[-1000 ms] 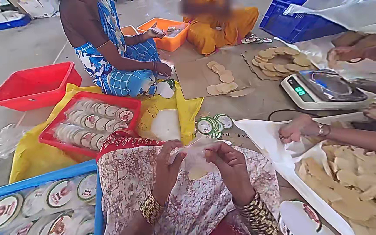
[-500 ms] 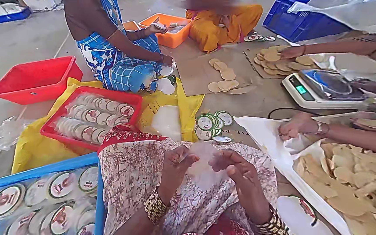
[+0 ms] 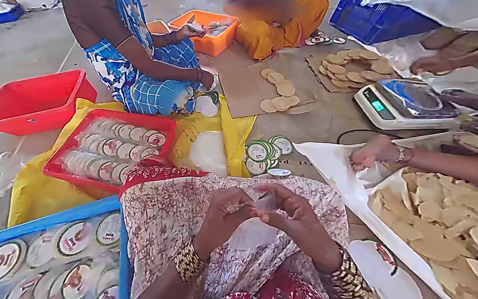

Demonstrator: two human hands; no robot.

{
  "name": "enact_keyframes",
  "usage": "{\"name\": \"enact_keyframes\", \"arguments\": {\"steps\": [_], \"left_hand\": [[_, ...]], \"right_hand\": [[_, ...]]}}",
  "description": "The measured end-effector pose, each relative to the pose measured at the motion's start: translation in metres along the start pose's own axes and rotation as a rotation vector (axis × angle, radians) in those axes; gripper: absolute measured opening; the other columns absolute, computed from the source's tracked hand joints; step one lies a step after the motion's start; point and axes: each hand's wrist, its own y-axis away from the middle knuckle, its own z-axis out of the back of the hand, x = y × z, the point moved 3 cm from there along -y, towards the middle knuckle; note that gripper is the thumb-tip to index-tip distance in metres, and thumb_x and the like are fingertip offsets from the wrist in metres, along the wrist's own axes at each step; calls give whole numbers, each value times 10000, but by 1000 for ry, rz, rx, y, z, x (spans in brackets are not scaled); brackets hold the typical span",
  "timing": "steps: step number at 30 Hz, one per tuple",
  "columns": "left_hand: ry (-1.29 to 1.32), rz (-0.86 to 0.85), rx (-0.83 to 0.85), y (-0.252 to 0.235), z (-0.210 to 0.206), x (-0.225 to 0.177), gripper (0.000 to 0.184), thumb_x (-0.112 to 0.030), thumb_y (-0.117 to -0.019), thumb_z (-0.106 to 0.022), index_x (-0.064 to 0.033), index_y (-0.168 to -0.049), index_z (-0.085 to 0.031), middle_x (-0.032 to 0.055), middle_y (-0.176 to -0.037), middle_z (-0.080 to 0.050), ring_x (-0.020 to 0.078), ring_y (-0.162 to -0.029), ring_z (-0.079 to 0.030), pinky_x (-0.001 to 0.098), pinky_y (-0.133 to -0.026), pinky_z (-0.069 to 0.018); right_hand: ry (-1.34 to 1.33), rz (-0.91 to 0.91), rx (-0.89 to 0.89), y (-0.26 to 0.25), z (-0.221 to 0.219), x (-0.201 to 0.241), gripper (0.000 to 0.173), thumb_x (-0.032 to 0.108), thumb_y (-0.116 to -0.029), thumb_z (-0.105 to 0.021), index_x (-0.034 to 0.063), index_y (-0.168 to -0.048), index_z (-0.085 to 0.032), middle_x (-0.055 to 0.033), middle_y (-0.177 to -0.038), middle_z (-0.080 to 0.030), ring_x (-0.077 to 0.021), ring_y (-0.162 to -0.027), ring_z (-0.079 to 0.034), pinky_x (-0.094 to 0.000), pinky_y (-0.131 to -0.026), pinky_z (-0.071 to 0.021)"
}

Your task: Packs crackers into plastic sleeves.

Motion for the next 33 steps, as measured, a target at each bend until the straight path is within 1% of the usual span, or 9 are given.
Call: {"name": "enact_keyframes", "arguments": {"steps": [3,8,13,17,20,24,27,30,33], "left_hand": [[160,129,14,0,-3,1,407,-165,-945,-709,55,-1264,-585,32,-1111,-690,74,-1035,-660,271,-948,-556],[293,346,-76,6,-4,18,89,-111,-984,-654,-79,-998,-736,-62,-864,-729,8,-759,-667,193,-711,-569],[-16,160,-200,-28,26,39,96,-103,-978,-634,-21,-958,-680,-76,-818,-661,-27,-733,-612,179,-694,-543],[-208,46,-218,-63,63,75,160,-73,-996,-594,41,-1021,-703,13,-908,-688,-3,-777,-620,179,-716,-536],[-213,67,-312,-68,84,116,166,-30,-974,-587,72,-1044,-698,73,-1016,-695,55,-942,-662,234,-869,-566],[46,334,-536,-64,93,144,126,-18,-1009,-517,27,-1045,-629,13,-927,-702,68,-801,-674,249,-778,-578],[105,407,-604,-72,97,152,123,-10,-1018,-508,22,-1034,-625,16,-904,-700,77,-761,-672,244,-742,-579],[152,465,-648,-75,98,156,121,10,-1016,-509,32,-1033,-626,29,-896,-700,86,-747,-673,241,-729,-578],[172,492,-656,-77,96,157,112,10,-1016,-519,21,-1023,-631,21,-886,-703,79,-733,-672,229,-717,-576]], "right_hand": [[-70,88,-84,-5,0,-1,42,164,-890,-772,173,-925,-751,90,-868,-737,-6,-810,-688,-194,-761,-590],[-108,72,-195,-16,3,-13,113,203,-853,-797,194,-778,-713,120,-749,-683,22,-721,-636,-169,-691,-541],[45,-8,-271,-48,28,-39,211,271,-1025,-586,124,-937,-709,85,-876,-727,-28,-817,-687,-244,-781,-585],[487,-262,-336,-104,73,-97,275,265,-1004,-599,15,-1040,-707,-47,-904,-717,-111,-818,-673,-347,-780,-552],[771,-492,-196,-141,90,-140,427,319,-988,-664,-39,-1220,-668,-226,-1158,-699,-352,-1098,-663,-550,-993,-482],[1116,-798,-68,-163,82,-183,837,490,-925,-715,-34,-1510,-426,-284,-1545,-417,-467,-1443,-375,-642,-1112,-353],[1130,-817,-159,-164,84,-201,803,422,-904,-755,-23,-1497,-446,-286,-1538,-423,-449,-1430,-411,-598,-1126,-380],[980,-766,-277,-159,92,-205,517,265,-921,-753,-21,-1319,-587,-254,-1256,-640,-409,-1187,-614,-580,-1011,-473],[840,-700,-404,-153,101,-206,316,217,-971,-689,-47,-1145,-691,-252,-1111,-691,-394,-1085,-650,-577,-979,-470]]}}
